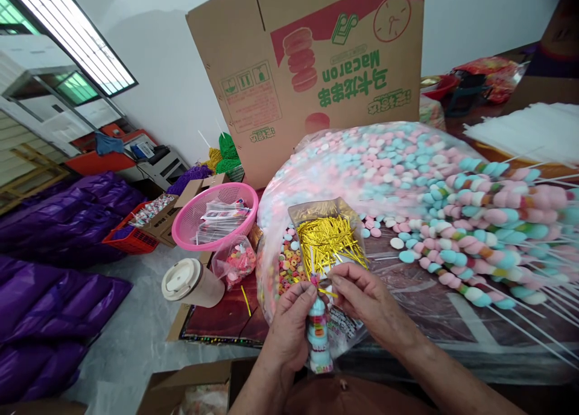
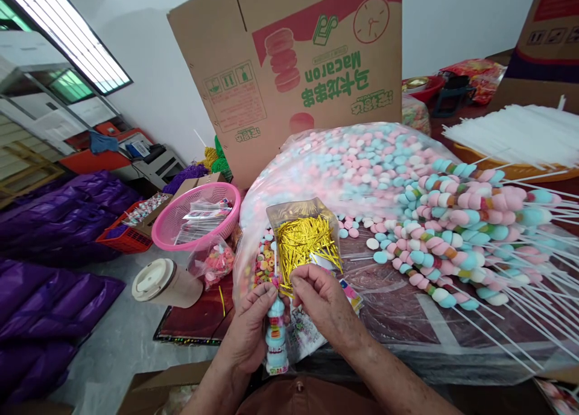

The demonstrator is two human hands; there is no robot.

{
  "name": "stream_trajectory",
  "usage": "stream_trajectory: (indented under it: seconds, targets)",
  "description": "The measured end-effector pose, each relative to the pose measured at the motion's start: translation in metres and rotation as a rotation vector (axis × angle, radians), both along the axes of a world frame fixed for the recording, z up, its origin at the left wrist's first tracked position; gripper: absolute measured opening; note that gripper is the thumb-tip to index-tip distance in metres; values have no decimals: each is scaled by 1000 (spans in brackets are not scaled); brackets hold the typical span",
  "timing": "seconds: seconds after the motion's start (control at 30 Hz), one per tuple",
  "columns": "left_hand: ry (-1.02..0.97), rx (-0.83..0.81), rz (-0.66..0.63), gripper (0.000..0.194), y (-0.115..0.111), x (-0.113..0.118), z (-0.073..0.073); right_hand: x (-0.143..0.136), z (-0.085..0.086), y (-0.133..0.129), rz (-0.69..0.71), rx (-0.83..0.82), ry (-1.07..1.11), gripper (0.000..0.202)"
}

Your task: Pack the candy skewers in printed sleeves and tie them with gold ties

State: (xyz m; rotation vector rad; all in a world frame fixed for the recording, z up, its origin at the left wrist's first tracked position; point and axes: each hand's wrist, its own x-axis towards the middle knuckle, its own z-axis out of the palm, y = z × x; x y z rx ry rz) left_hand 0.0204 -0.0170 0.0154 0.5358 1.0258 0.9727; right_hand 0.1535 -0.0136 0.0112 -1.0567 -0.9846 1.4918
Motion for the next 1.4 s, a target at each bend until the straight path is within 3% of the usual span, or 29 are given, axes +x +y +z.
stream_trajectory:
  seconds: [0.07, 0.2, 0.27, 0.4, 0.47, 0.53, 0.73, 0.83, 0.97, 1.13, 1.27, 1.4]
  targets:
    - [156, 138, -59, 21, 0, -1, 1, 2, -2, 3, 29, 57, -76, 30]
    - [568, 564, -147, 15, 1, -2, 3, 5, -7, 5, 87, 148, -221, 31]
    - [583, 568, -168, 15, 1, -3, 5, 7, -11, 3, 117, 112, -181, 33]
    - [331, 302, -284, 23, 2, -4, 13, 13, -19, -1, 153, 96, 0, 31]
    - [254, 248, -272, 24, 2, -3, 15, 15, -21, -1, 164, 111, 61, 28]
    - [280, 312, -234, 20, 2, -2, 15, 16, -22, -1, 170, 105, 70, 26]
    - [602, 581, -145, 14, 1, -2, 9, 18, -17, -1, 151, 62, 17, 24]
    - [520, 531, -140, 16, 1, -3, 6, 18, -18, -3, 174, 43, 46, 28]
    - [295, 327, -178, 20, 1, -4, 5, 16, -18, -4, 152, 2, 112, 44]
    - [167, 82, -152, 25, 0, -2, 1, 9, -15, -1, 153, -106, 80, 52]
    - [63, 2, -97, 24, 4, -2, -5, 5, -11, 3, 118, -42, -42, 52]
    - [-143, -84, -36, 21, 10, -7, -8, 9, -7, 6, 83, -26, 53, 50]
